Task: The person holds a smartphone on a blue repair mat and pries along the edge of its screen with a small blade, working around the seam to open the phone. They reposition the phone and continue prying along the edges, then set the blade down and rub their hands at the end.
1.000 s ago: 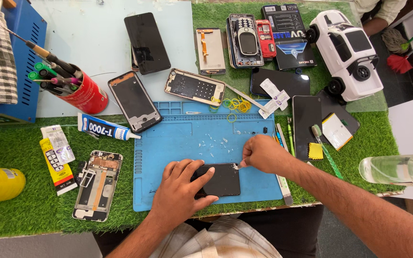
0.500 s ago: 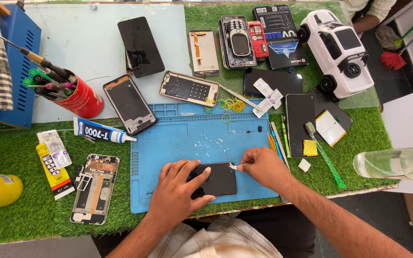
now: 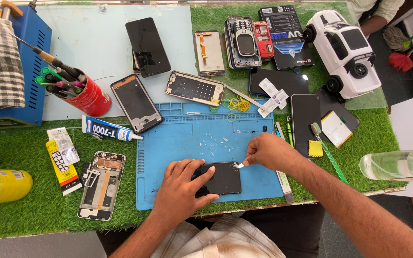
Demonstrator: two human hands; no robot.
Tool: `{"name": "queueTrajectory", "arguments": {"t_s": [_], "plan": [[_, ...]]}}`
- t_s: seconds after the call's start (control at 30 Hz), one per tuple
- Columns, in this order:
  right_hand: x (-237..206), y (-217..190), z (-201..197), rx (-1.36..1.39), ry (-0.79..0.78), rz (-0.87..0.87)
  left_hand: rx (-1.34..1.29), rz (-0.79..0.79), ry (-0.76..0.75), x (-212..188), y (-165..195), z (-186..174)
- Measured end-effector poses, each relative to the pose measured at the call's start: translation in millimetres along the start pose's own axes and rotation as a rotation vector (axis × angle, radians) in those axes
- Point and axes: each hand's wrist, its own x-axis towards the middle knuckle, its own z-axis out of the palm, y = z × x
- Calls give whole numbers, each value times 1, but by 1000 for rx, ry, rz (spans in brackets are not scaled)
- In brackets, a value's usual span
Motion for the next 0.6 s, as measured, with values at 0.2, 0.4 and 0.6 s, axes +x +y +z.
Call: {"name": "queueTrajectory", "arguments": {"t_s": [0.2,0.4,0.6], "plan": [[-1,-12,-7,-85,-1,-22,8,10,6,1,-2,0],[-4,-25,-8,-193,39,30,5,10,10,0,-4,1],[-1,-29,-11,-209,-26,42,-12,6,7,0,-4,1]]}}
